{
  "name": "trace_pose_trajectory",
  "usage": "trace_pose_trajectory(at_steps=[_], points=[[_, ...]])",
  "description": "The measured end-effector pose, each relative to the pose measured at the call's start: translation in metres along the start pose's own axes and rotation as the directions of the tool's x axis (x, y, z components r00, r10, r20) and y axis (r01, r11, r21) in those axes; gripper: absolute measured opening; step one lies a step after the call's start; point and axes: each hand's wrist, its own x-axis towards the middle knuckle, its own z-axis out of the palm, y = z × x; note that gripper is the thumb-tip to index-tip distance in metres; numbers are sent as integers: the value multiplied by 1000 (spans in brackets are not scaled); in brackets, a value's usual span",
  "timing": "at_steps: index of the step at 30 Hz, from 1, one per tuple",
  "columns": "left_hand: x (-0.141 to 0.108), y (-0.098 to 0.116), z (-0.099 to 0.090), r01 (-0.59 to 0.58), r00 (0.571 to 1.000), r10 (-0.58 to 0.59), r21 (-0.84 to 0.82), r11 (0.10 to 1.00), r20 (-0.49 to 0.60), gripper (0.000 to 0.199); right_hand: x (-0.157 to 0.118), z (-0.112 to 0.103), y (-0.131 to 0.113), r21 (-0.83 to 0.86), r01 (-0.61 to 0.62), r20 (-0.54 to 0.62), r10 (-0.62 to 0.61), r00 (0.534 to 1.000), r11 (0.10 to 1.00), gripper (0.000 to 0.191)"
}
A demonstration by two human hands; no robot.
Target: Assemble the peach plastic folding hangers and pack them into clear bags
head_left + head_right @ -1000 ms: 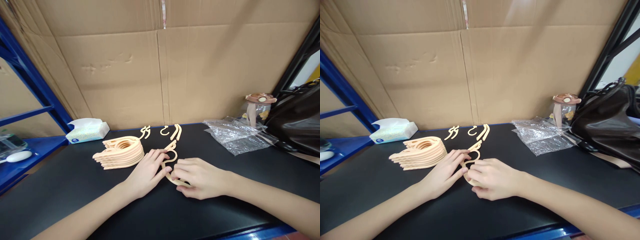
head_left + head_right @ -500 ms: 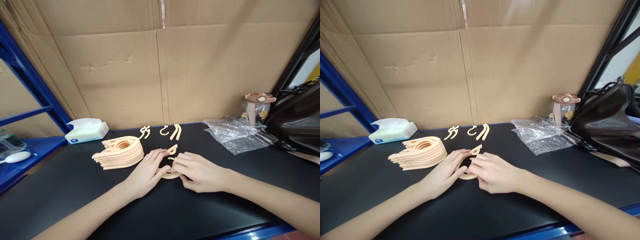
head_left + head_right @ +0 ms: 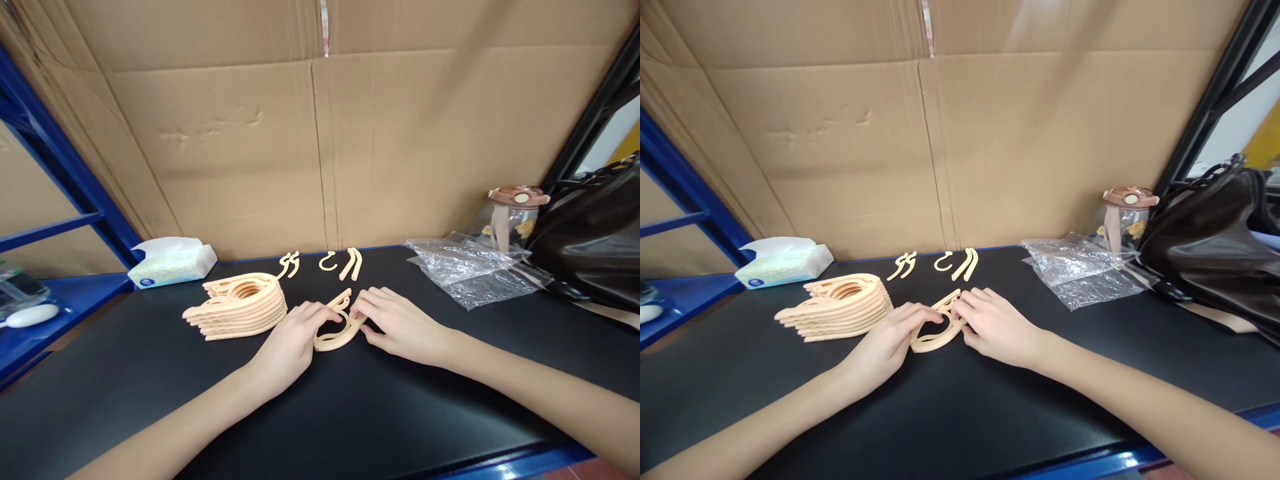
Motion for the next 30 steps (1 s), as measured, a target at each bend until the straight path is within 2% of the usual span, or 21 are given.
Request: trace_pose_trajectory(at_steps=[8, 14, 17, 21, 28, 30], points=[[1, -6, 4, 18, 1000, -20, 83, 996, 16, 54, -2, -3, 1, 24, -3, 43, 2, 999, 1000, 22], [2, -3, 0, 9, 1000, -11, 64, 998, 23, 43, -4, -7, 2, 34, -36, 73, 34, 997, 999, 20], [1, -2, -1, -16, 1000, 15, 51, 999, 18, 37, -4, -6, 5, 27, -22, 58, 20, 998, 999, 24], [1, 0, 0, -40, 999, 40, 52, 998, -4, 40, -3, -5, 10, 26, -28, 11, 27, 1000, 999, 29], [1, 3, -1, -28, 999, 25, 72, 997, 40, 40, -3, 1, 9, 79, -24, -9, 24, 1000, 997, 22], [1, 3, -1, -38, 998, 34, 80, 996, 50, 35, -2, 1, 6, 44, -66, -24, 67, 997, 997, 19]])
